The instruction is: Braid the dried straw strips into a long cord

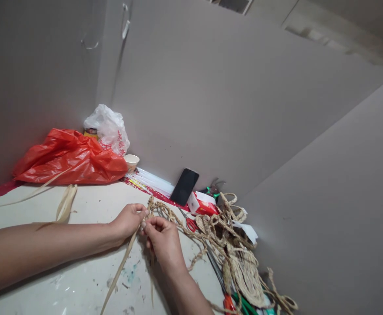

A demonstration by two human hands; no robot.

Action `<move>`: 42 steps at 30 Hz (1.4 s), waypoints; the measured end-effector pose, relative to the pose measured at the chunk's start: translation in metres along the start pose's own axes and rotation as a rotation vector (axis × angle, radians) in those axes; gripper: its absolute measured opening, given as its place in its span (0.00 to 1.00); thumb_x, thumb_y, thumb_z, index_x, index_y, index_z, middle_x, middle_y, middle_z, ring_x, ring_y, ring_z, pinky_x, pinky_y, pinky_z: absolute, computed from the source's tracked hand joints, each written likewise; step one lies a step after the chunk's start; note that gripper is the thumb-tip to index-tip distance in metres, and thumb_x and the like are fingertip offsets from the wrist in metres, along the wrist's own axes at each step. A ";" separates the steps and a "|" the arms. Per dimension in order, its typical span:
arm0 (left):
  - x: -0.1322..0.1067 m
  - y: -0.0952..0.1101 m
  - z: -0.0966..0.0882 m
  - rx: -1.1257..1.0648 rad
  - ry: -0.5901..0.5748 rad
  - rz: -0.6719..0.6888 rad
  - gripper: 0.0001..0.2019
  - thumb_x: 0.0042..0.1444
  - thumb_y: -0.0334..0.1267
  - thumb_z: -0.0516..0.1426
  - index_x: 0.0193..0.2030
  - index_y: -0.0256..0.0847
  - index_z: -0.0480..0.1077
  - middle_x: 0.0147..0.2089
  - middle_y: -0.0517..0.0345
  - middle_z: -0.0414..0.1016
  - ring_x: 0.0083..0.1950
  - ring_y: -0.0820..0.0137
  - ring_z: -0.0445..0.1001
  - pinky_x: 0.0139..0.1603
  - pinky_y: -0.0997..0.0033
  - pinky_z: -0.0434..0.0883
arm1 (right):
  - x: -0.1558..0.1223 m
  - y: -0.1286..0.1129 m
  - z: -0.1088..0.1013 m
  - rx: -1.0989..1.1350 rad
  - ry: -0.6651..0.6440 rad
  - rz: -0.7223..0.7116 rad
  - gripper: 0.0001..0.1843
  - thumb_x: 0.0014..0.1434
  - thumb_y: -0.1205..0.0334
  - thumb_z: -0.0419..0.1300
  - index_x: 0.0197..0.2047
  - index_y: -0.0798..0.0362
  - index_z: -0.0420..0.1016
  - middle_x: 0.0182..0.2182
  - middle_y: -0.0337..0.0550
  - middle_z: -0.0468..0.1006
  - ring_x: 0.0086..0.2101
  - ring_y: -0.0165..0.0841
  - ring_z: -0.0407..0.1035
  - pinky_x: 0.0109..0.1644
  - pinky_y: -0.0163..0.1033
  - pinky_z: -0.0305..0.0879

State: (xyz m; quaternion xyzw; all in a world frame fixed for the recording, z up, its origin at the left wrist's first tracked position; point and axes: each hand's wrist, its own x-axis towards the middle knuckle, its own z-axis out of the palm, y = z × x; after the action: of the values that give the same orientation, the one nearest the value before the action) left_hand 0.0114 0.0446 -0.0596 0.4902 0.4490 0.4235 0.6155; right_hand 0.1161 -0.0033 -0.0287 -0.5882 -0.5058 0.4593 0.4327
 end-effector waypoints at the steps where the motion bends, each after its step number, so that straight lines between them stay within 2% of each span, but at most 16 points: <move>1: 0.000 0.000 0.000 -0.014 -0.005 -0.003 0.09 0.55 0.36 0.50 0.25 0.38 0.62 0.16 0.65 0.62 0.18 0.76 0.62 0.21 0.78 0.57 | 0.000 0.001 0.003 0.051 0.019 0.011 0.17 0.42 0.51 0.67 0.25 0.57 0.71 0.18 0.38 0.72 0.13 0.22 0.55 0.12 0.27 0.48; 6: -0.002 0.004 0.000 -0.065 -0.007 -0.014 0.08 0.54 0.35 0.51 0.25 0.38 0.64 0.17 0.65 0.64 0.19 0.77 0.62 0.22 0.78 0.58 | -0.002 -0.004 0.005 0.215 0.040 0.056 0.15 0.42 0.56 0.68 0.26 0.55 0.69 0.15 0.31 0.65 0.13 0.21 0.53 0.13 0.25 0.48; 9: -0.005 0.011 -0.001 -0.067 -0.003 -0.034 0.08 0.54 0.35 0.52 0.25 0.38 0.64 0.17 0.67 0.62 0.17 0.80 0.58 0.21 0.79 0.55 | -0.002 -0.019 -0.013 0.301 0.074 0.008 0.12 0.42 0.61 0.68 0.25 0.54 0.68 0.18 0.33 0.68 0.18 0.23 0.60 0.17 0.25 0.56; 12: -0.006 0.017 -0.003 -0.051 -0.035 -0.105 0.08 0.54 0.37 0.53 0.25 0.39 0.63 0.15 0.70 0.57 0.13 0.82 0.49 0.16 0.79 0.48 | 0.001 -0.034 -0.039 0.414 0.108 -0.003 0.12 0.40 0.63 0.68 0.23 0.54 0.66 0.26 0.39 0.75 0.27 0.29 0.70 0.27 0.31 0.69; 14: -0.006 0.019 -0.005 -0.058 -0.078 -0.147 0.09 0.54 0.37 0.52 0.25 0.40 0.61 0.14 0.71 0.55 0.12 0.82 0.47 0.15 0.77 0.43 | 0.004 -0.038 -0.052 0.475 0.120 0.026 0.12 0.39 0.64 0.67 0.23 0.53 0.66 0.24 0.37 0.75 0.24 0.28 0.69 0.29 0.34 0.71; 17: -0.004 0.021 -0.008 -0.087 -0.136 -0.190 0.10 0.54 0.37 0.52 0.23 0.41 0.59 0.14 0.71 0.54 0.11 0.82 0.45 0.13 0.77 0.40 | 0.009 -0.036 -0.060 0.511 0.092 0.056 0.11 0.40 0.65 0.67 0.23 0.53 0.67 0.19 0.31 0.70 0.17 0.22 0.61 0.23 0.30 0.69; 19: -0.003 0.022 -0.010 -0.114 -0.166 -0.216 0.09 0.53 0.37 0.52 0.23 0.41 0.58 0.13 0.71 0.53 0.11 0.82 0.44 0.13 0.77 0.39 | 0.013 -0.031 -0.057 0.471 0.043 0.082 0.12 0.40 0.63 0.69 0.24 0.54 0.67 0.17 0.30 0.66 0.16 0.21 0.58 0.20 0.28 0.66; 23: 0.001 0.025 -0.013 -0.147 -0.224 -0.264 0.08 0.50 0.36 0.54 0.24 0.40 0.59 0.14 0.71 0.54 0.11 0.83 0.42 0.14 0.78 0.38 | 0.017 -0.022 -0.047 0.330 0.012 0.119 0.16 0.36 0.60 0.72 0.24 0.55 0.69 0.17 0.31 0.66 0.17 0.22 0.59 0.20 0.28 0.63; 27: 0.005 0.023 -0.015 -0.144 -0.273 -0.273 0.09 0.48 0.38 0.56 0.24 0.39 0.60 0.15 0.70 0.57 0.12 0.84 0.43 0.14 0.78 0.37 | 0.014 -0.018 -0.039 0.240 0.050 0.042 0.19 0.35 0.59 0.72 0.29 0.55 0.70 0.17 0.31 0.67 0.18 0.24 0.60 0.21 0.29 0.60; 30: 0.007 0.021 -0.016 -0.145 -0.296 -0.269 0.07 0.48 0.37 0.56 0.24 0.39 0.61 0.15 0.69 0.57 0.11 0.84 0.43 0.14 0.77 0.37 | 0.012 -0.014 -0.034 0.207 0.039 0.001 0.21 0.36 0.59 0.72 0.32 0.54 0.69 0.17 0.30 0.67 0.17 0.22 0.57 0.20 0.28 0.55; 36: 0.006 0.022 -0.017 -0.143 -0.303 -0.257 0.07 0.47 0.38 0.57 0.26 0.38 0.63 0.15 0.69 0.58 0.12 0.84 0.45 0.14 0.78 0.38 | 0.018 -0.001 -0.025 0.047 0.072 -0.037 0.15 0.39 0.56 0.69 0.24 0.56 0.70 0.15 0.32 0.65 0.17 0.23 0.53 0.20 0.30 0.50; 42: 0.005 0.023 -0.016 -0.142 -0.313 -0.252 0.09 0.46 0.40 0.57 0.24 0.39 0.62 0.15 0.70 0.57 0.12 0.85 0.43 0.15 0.77 0.38 | 0.018 0.001 -0.022 0.034 0.091 -0.050 0.16 0.38 0.54 0.69 0.22 0.56 0.69 0.18 0.36 0.68 0.21 0.26 0.57 0.24 0.32 0.52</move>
State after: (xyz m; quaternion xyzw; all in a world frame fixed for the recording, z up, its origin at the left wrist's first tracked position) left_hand -0.0051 0.0571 -0.0393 0.4453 0.3746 0.2926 0.7588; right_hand 0.1390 0.0139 -0.0270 -0.5883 -0.4922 0.4297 0.4765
